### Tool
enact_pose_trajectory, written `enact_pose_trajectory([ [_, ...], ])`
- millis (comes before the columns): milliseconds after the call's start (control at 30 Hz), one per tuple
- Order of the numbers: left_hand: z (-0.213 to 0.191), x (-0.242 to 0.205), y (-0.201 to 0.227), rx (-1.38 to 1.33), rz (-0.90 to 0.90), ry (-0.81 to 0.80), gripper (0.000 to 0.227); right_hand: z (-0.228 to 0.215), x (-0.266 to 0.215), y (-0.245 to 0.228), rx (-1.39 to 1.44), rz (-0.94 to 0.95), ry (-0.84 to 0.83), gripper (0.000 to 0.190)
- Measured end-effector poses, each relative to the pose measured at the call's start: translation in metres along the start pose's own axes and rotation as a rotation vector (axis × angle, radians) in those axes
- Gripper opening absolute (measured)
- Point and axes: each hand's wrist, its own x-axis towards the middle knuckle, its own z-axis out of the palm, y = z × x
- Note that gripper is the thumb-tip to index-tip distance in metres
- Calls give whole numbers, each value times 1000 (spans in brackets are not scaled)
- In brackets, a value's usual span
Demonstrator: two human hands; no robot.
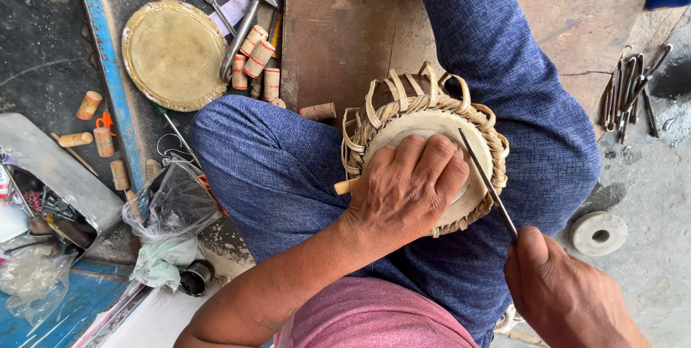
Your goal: The person constructs a drum by hand, using a metal tool to tighten cords around the wooden body, bracing the drum between their bare feet on the floor while pulling and adjusting the tension.
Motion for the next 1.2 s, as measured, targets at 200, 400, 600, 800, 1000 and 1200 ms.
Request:
enact_pose_trajectory([
  [200,-3,1,-1,1,17,-22,25,5,-6,-5,77,18,18,22],
  [400,-4,2,-3,-9,46,-24,25,17,-12,-6,140,26,41,26],
  [600,-7,4,-6,-22,77,-45,25,26,-17,-12,213,-23,136,27],
  [800,-8,4,-11,-21,127,-70,23,32,-24,-23,224,76,75,28],
  [1000,-6,5,-14,-52,166,-97,20,40,-29,-30,308,102,63,27],
  [1200,-9,7,-18,-81,216,-98,19,50,-33,-39,356,108,93,27],
])
